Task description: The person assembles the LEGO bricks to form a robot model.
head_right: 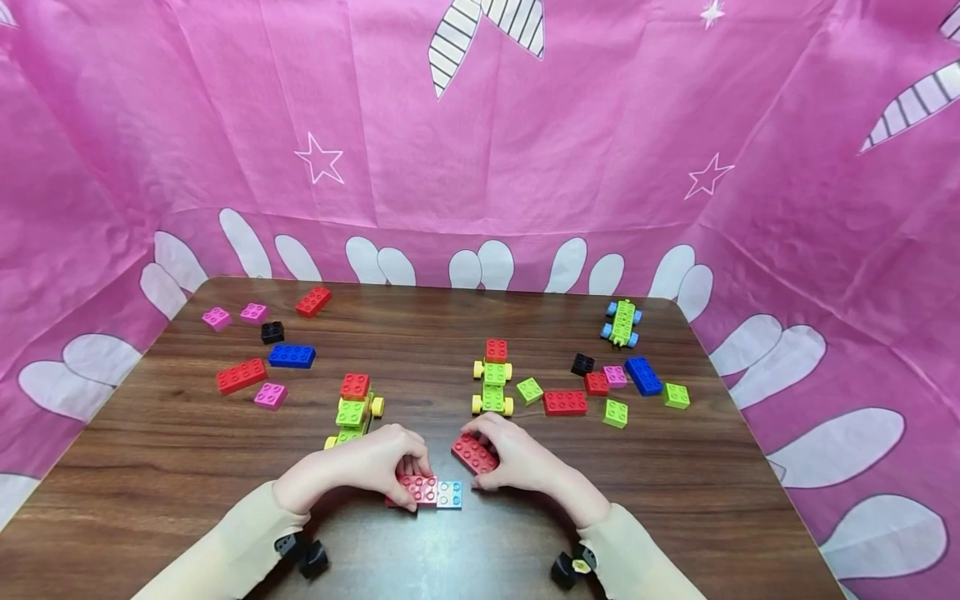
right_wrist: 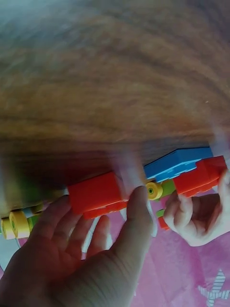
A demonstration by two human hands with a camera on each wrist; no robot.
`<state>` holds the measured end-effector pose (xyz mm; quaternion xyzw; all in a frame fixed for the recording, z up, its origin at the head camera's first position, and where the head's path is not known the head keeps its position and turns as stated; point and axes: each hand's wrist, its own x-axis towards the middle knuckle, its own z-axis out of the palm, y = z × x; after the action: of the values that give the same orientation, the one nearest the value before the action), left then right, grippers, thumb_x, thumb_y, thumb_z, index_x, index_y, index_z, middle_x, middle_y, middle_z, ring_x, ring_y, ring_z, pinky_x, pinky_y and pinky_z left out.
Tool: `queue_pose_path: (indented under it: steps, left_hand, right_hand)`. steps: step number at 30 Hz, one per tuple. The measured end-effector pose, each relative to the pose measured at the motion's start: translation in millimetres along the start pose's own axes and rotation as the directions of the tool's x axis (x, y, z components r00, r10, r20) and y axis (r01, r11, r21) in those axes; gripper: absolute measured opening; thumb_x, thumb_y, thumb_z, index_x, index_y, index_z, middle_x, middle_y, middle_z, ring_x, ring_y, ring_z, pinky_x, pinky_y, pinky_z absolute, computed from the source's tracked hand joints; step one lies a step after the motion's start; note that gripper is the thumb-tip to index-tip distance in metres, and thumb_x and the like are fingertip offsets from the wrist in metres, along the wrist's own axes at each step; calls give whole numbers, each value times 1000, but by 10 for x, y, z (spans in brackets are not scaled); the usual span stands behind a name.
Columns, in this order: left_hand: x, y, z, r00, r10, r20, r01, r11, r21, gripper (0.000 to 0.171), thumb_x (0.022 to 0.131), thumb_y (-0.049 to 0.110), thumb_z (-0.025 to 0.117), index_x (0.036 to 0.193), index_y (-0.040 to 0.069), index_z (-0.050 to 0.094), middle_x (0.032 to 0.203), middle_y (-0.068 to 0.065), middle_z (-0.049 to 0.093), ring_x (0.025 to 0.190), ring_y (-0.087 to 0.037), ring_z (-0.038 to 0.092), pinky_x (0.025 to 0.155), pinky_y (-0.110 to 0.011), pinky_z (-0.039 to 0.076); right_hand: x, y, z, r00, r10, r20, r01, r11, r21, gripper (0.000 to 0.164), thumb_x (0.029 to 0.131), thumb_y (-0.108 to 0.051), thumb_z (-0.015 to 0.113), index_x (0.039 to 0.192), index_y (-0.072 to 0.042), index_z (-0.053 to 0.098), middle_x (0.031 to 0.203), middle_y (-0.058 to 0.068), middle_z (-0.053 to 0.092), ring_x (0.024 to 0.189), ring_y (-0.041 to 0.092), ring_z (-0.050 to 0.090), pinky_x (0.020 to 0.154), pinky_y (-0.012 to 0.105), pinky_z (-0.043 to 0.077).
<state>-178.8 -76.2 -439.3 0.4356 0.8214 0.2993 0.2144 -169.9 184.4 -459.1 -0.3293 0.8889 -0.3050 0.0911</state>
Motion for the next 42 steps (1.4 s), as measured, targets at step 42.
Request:
queue_pose_path:
  steps: [42]
  left_hand:
    - [-1,-8,6,1000,-18,8,18,1000,9,29,69,24,87,91,14,71,83,13,61,71,5,55,67,-12,48]
  right_hand:
    - [99,-155,50,980,197,-36,-199,979,-49,38,74,-18,79,108,-8,66,96,-1,66,83,10,56,74,28,50]
